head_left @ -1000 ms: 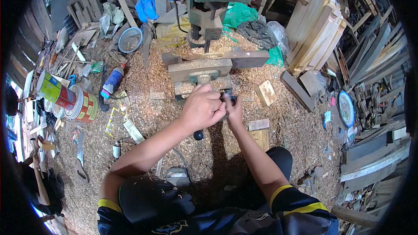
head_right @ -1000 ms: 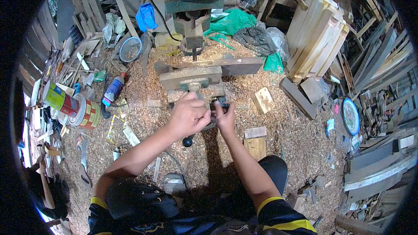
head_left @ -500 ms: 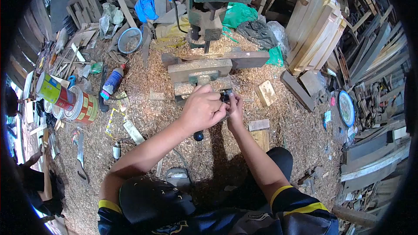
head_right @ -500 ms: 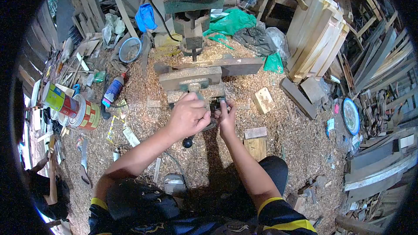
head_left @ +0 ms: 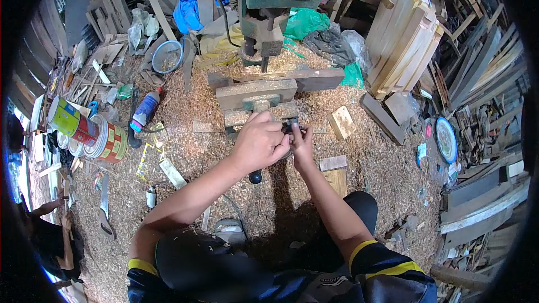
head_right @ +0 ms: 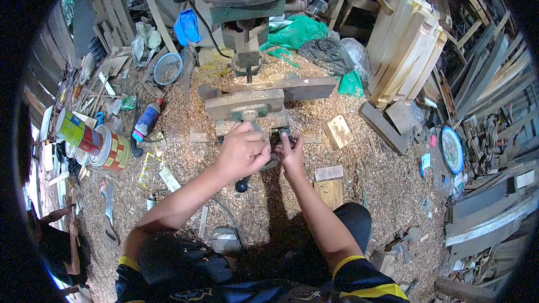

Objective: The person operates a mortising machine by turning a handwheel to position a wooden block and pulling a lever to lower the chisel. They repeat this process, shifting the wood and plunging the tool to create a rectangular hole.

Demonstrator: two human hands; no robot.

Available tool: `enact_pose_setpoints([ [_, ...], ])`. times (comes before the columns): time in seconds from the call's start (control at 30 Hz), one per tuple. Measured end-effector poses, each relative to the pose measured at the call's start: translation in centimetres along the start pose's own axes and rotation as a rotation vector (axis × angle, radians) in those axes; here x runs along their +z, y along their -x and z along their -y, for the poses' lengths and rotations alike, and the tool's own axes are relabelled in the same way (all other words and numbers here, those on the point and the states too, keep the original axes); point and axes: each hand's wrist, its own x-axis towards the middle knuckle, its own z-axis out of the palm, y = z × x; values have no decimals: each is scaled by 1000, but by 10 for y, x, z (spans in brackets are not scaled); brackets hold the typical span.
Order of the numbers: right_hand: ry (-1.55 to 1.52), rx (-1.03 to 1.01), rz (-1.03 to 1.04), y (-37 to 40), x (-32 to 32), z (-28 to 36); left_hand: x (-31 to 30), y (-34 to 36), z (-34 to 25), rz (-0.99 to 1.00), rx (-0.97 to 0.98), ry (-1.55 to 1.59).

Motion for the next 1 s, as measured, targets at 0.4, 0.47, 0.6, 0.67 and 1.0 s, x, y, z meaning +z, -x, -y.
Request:
enact_pose_setpoints([
  [0.4, 569, -264, 20, 7, -2, 33, -2, -1, -3, -28, 6, 3],
  [0.47, 628, -225, 53, 1, -9, 47, -2, 0, -4, -31, 1, 3],
  [0.6, 899, -253, 135, -27, -33, 95, 0, 2, -3, -20, -6, 20],
  [0.67, 942, -281, 93, -40, -25, 134, 0, 1, -4, -29, -9, 42],
  [1.0, -153, -978, 184, -101, 105, 513, 0, 2, -7, -37, 6, 2],
])
